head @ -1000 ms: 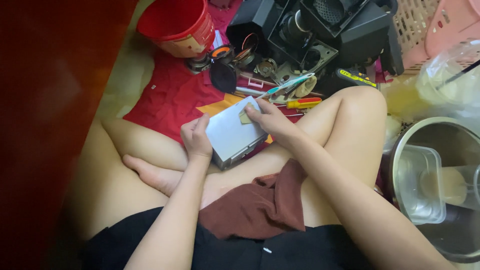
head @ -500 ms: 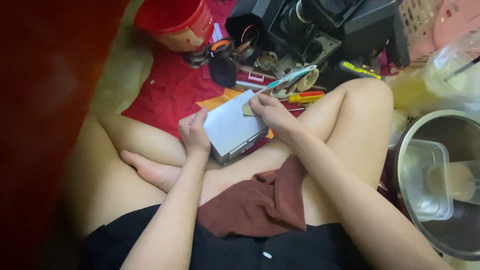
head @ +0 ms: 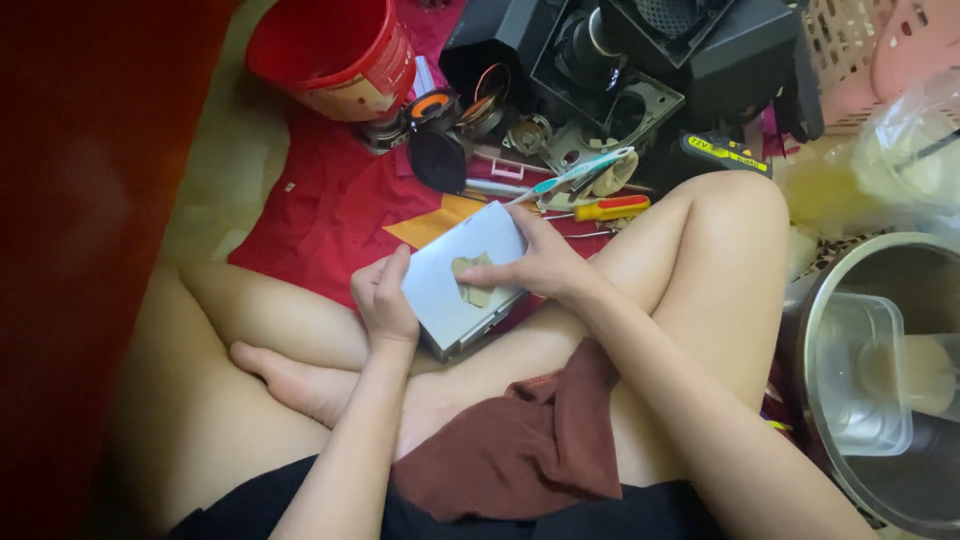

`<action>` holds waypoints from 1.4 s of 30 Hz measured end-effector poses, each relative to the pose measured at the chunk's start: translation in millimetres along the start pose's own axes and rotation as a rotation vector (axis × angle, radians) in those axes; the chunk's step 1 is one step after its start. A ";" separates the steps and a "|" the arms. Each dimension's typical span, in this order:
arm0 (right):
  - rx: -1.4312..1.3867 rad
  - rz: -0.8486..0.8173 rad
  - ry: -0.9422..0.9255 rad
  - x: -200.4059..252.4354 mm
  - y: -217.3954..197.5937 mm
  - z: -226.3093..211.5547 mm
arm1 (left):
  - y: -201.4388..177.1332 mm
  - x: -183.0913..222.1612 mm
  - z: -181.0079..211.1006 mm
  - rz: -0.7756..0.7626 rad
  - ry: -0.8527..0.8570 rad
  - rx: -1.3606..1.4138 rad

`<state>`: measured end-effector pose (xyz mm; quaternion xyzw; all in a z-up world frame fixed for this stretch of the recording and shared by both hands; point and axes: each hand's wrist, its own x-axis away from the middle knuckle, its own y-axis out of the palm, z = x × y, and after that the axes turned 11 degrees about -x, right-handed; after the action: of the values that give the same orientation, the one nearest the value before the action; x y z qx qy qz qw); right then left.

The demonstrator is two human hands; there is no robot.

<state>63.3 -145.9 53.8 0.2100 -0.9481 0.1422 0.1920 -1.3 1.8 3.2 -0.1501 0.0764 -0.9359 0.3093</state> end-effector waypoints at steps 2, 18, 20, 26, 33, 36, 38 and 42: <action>-0.003 -0.009 0.014 1.0 0.1 -2.8 | 0.0 0.7 -1.4 0.006 0.002 -0.002; -0.015 0.064 0.038 -3.8 3.2 3.1 | -0.4 -1.7 0.4 0.039 0.049 0.008; -0.065 0.035 0.029 4.7 2.9 -1.9 | 0.5 -5.0 -6.0 0.048 0.050 0.004; -0.202 -0.029 0.045 14.5 -0.5 -11.7 | 3.3 -3.6 -5.3 0.081 0.034 -0.001; -0.301 0.063 0.074 3.2 -3.2 1.7 | 3.5 -8.8 -12.5 0.069 0.023 -0.004; -0.334 0.133 0.025 -13.6 -3.3 25.5 | 1.8 -2.4 -4.1 0.060 0.016 0.002; -0.314 0.137 0.027 -18.9 -4.7 29.9 | 1.3 -2.2 -4.3 0.054 0.009 0.004; -0.277 0.126 0.024 -27.5 -7.1 38.6 | 2.5 -3.2 -8.4 0.042 0.010 0.002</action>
<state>77.8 -156.2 9.4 0.1198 -0.9676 0.0243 0.2210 -0.3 2.1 -6.0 -0.1436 0.0802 -0.9300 0.3288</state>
